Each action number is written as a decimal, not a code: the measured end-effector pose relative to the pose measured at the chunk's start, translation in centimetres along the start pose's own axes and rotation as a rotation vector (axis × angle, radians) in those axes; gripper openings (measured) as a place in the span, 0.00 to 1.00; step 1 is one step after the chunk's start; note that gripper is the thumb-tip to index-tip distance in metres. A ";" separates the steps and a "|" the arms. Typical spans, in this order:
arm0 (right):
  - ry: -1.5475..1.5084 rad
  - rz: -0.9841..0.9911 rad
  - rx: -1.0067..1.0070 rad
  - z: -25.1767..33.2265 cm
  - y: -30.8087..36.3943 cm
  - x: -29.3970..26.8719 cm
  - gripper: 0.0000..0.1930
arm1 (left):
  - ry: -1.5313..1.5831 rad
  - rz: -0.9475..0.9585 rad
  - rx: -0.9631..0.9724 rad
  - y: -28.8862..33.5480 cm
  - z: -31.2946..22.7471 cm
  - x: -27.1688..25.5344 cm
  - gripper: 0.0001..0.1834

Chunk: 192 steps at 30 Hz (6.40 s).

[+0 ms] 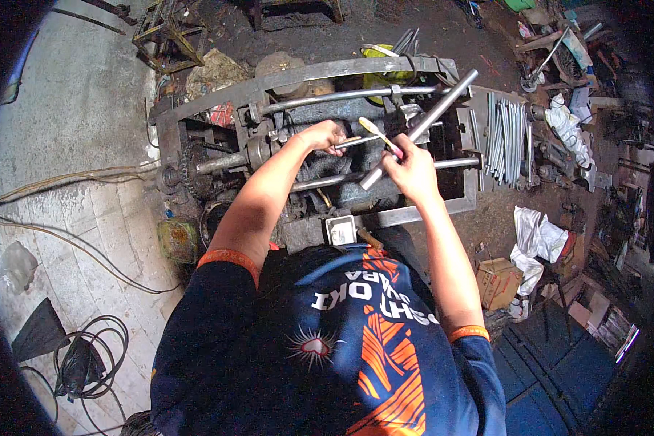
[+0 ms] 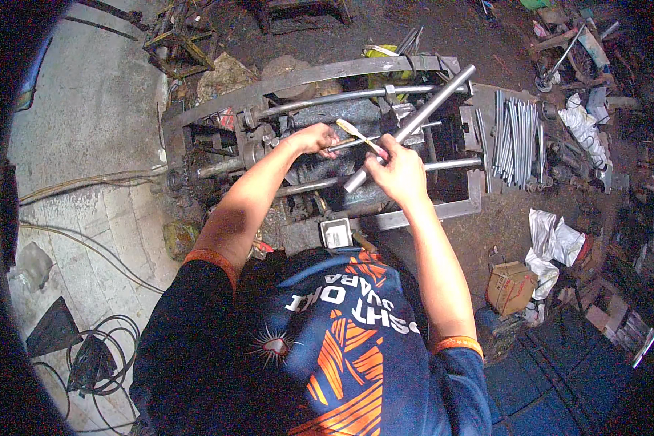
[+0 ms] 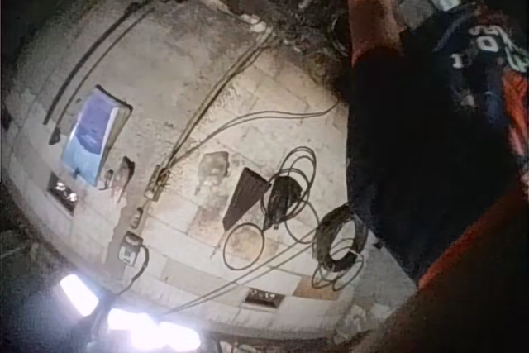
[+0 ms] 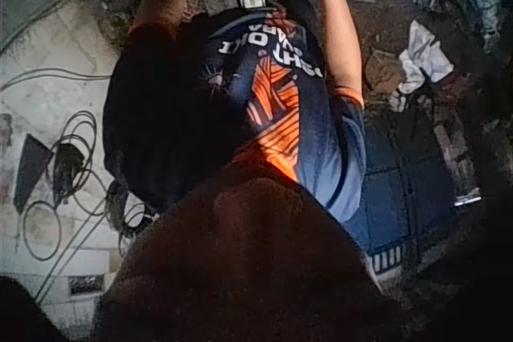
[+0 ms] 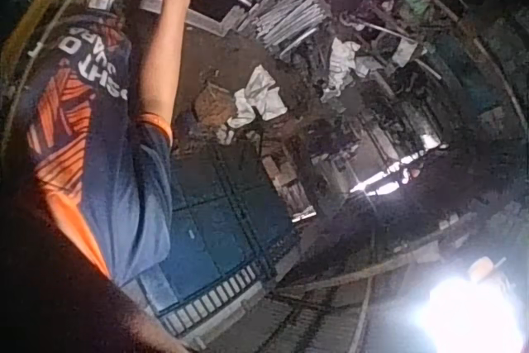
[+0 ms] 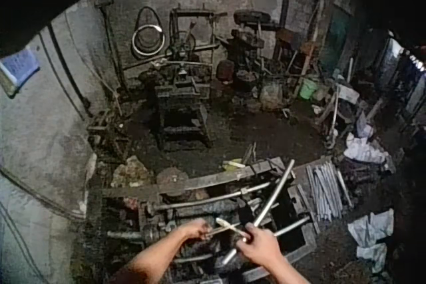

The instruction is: The person removes a bent metal pipe from a bending machine, applies lubricant from a bowl onto the machine rod using a brush, and places another metal pipe into the machine to bend it.

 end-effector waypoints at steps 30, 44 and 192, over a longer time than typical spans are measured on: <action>0.021 0.039 0.009 -6.5 5.8 7.7 0.11 | -0.061 -0.214 -0.033 1.5 -1.2 0.8 0.11; -0.009 0.026 -0.031 -6.8 6.0 8.3 0.10 | -0.083 -0.213 -0.058 1.4 -1.3 0.9 0.11; -0.550 0.110 0.031 -6.0 11.7 5.3 0.14 | -0.063 -1.418 -0.036 38.2 5.1 6.8 0.17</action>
Point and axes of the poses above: each hand's wrist, its own y-axis away from the middle knuckle, its own x-axis out of the palm, z = x × y, the point moved 5 cm from there along -y, towards the middle knuckle, and after that the axes turned 10 degrees about -z, right-handed, at the moved point
